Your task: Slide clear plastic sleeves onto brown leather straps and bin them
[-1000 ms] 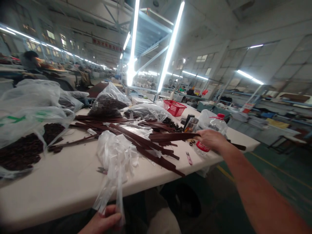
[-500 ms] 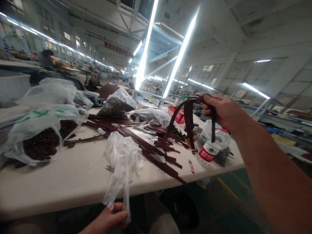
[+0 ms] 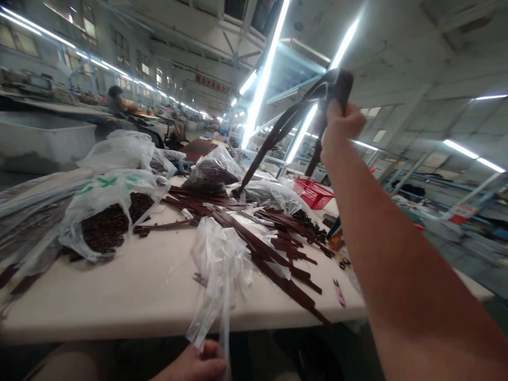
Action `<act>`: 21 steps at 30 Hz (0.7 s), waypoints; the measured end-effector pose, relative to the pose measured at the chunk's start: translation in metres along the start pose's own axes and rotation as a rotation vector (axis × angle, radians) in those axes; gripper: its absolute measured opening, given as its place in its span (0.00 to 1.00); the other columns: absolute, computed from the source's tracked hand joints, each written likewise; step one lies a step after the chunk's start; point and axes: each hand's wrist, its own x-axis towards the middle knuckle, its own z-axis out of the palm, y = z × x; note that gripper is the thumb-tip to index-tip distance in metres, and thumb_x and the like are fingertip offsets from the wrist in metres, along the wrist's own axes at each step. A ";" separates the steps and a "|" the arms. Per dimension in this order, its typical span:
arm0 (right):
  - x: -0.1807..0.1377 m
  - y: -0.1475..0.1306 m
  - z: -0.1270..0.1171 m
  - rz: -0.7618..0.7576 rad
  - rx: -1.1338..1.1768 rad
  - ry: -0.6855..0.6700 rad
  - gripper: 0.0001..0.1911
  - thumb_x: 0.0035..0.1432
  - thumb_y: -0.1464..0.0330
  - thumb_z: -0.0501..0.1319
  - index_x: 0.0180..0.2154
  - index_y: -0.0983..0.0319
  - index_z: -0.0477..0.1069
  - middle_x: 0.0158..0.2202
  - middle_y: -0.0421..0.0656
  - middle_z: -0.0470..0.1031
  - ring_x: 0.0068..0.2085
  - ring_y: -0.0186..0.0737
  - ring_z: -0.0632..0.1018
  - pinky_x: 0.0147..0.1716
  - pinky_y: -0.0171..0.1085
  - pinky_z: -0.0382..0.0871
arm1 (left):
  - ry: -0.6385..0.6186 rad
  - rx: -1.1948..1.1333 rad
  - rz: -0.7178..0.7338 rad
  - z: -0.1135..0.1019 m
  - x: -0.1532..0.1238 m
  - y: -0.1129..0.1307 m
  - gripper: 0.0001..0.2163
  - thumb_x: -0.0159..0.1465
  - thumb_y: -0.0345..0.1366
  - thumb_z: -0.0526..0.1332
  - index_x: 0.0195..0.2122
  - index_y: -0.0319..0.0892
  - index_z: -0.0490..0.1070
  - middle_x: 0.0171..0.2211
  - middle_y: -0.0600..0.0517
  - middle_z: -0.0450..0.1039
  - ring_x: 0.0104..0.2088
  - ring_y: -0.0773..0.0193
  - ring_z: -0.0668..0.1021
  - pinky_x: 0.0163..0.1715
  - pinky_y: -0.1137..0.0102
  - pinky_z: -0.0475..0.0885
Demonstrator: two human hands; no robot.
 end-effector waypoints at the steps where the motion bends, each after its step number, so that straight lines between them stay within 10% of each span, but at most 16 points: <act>1: -0.013 -0.005 0.014 0.195 -0.008 0.042 0.29 0.69 0.61 0.39 0.49 0.81 0.64 0.36 0.50 0.79 0.26 0.19 0.76 0.26 0.28 0.61 | 0.003 -0.001 -0.006 0.001 0.000 0.001 0.24 0.42 0.57 0.72 0.23 0.37 0.74 0.22 0.46 0.74 0.23 0.62 0.73 0.28 0.67 0.65; 6: -0.146 0.007 0.057 0.594 -0.048 -0.211 0.13 0.70 0.69 0.49 0.49 0.70 0.65 0.38 0.47 0.80 0.24 0.26 0.77 0.23 0.27 0.70 | 0.011 -0.037 -0.030 0.005 -0.007 0.007 0.22 0.43 0.53 0.72 0.23 0.37 0.74 0.22 0.46 0.75 0.23 0.63 0.73 0.27 0.68 0.65; 12: -0.312 0.063 0.026 0.822 -0.261 -0.573 0.10 0.64 0.69 0.54 0.32 0.63 0.72 0.24 0.40 0.78 0.22 0.37 0.79 0.19 0.33 0.71 | 0.033 -0.063 -0.052 0.004 -0.018 0.016 0.21 0.43 0.53 0.72 0.23 0.37 0.75 0.23 0.46 0.76 0.23 0.62 0.75 0.29 0.68 0.68; 21: -0.344 0.082 -0.012 0.661 -0.747 -0.663 0.12 0.62 0.64 0.56 0.38 0.57 0.78 0.32 0.46 0.80 0.40 0.47 0.79 0.40 0.39 0.67 | 0.013 -0.039 -0.036 0.014 -0.023 0.034 0.21 0.48 0.51 0.71 0.28 0.34 0.78 0.27 0.44 0.78 0.27 0.61 0.77 0.33 0.66 0.71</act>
